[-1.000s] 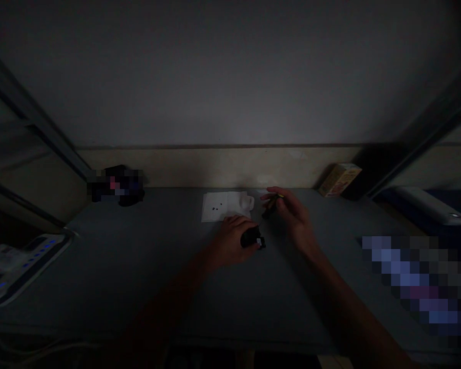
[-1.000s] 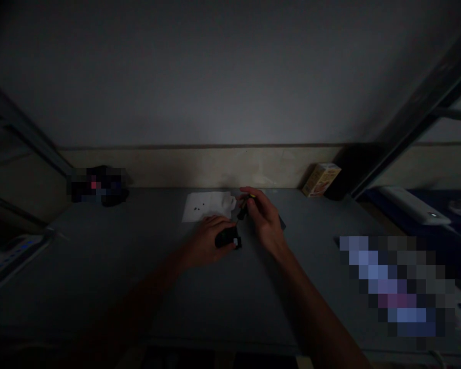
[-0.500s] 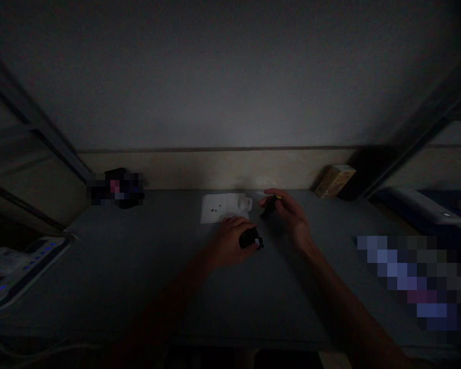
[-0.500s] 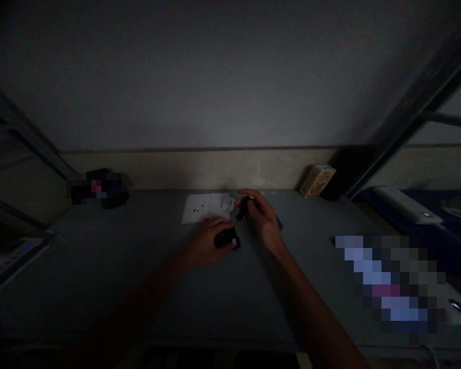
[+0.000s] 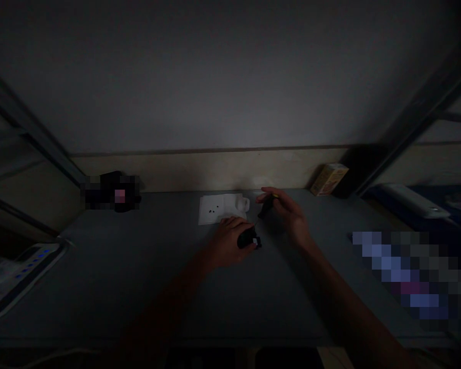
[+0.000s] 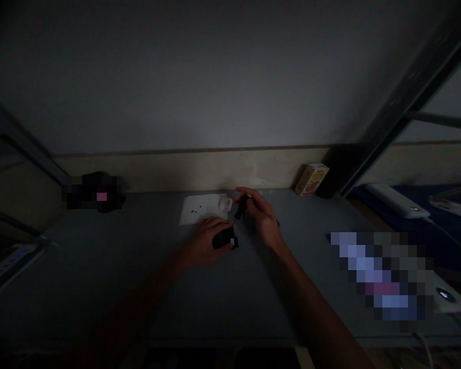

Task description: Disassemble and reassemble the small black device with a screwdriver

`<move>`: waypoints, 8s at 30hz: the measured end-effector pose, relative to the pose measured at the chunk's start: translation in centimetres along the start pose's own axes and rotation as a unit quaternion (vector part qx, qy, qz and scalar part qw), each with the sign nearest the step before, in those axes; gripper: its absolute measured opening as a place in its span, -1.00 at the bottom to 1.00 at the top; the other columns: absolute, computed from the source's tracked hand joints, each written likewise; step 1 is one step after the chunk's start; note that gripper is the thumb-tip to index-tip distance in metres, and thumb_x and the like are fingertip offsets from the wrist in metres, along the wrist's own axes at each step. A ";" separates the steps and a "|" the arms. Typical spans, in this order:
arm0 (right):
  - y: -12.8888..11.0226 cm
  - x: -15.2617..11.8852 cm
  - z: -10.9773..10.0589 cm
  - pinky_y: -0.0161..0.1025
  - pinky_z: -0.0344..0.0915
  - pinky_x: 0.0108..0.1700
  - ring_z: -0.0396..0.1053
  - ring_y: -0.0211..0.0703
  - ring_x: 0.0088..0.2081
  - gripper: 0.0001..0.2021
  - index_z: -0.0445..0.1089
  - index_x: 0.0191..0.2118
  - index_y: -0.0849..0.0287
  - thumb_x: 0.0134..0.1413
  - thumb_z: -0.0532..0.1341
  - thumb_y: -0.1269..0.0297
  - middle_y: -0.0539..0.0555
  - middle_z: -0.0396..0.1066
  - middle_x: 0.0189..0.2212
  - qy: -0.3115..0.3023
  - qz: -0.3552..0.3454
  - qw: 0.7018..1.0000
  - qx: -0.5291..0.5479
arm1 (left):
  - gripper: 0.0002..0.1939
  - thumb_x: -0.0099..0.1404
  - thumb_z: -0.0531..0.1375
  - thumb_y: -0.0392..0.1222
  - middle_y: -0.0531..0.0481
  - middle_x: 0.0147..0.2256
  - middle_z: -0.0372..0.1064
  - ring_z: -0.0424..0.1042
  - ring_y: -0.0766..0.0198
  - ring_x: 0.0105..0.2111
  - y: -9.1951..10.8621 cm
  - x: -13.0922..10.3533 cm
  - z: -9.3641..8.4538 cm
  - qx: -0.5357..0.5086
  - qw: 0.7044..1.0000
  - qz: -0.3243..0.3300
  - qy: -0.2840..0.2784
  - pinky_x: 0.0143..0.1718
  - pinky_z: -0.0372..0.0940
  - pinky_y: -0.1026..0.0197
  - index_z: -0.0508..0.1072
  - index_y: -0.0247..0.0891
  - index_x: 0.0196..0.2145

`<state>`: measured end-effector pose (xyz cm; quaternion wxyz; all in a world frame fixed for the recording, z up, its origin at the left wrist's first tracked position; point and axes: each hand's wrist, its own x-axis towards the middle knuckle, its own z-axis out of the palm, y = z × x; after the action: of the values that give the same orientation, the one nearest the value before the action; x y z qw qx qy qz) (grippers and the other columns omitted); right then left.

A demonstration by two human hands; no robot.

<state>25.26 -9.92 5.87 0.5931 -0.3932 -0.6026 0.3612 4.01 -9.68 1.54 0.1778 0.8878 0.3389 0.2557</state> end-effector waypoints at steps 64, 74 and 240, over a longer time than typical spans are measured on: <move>-0.1 -0.1 0.2 0.05 0.31 0.18 0.37 0.04 0.18 -0.83 0.54 -0.05 -0.10 0.34 0.21 0.14 0.07 0.44 0.13 0.019 -0.025 0.999 -0.040 | -0.48 0.29 0.38 -0.10 -0.01 0.11 0.45 0.40 0.03 0.13 0.3 0.1 -0.5 -0.003 1.000 -0.002 -0.008 0.23 0.23 -0.05 0.39 -0.08 0.17; -0.3 -0.3 1.3 -0.04 0.39 0.05 0.49 -0.04 -0.06 -0.75 0.50 0.06 -0.07 0.36 0.21 0.09 0.06 0.56 -0.12 0.037 -0.003 0.999 0.014 | -0.47 0.30 0.37 -0.07 -0.05 0.14 0.45 0.39 0.01 0.14 0.1 0.3 -0.3 -0.009 1.000 -0.014 -0.014 0.23 0.22 -0.07 0.39 -0.08 0.19; 0.7 -0.1 1.2 -0.11 0.40 -0.06 0.46 -0.10 -0.16 -0.55 0.31 0.13 -0.06 0.13 0.33 0.30 0.02 0.45 -0.18 0.014 -0.021 0.998 -0.052 | -0.63 0.42 0.24 -0.05 -0.07 0.10 0.45 0.40 0.05 0.13 0.7 0.4 -0.4 0.025 0.998 0.007 0.050 0.21 0.24 -0.06 0.42 -0.11 0.14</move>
<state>24.09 -9.68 5.13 0.5879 -0.4155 -0.6204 0.3111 4.40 -9.82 2.39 0.1364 0.8807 0.3470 0.2922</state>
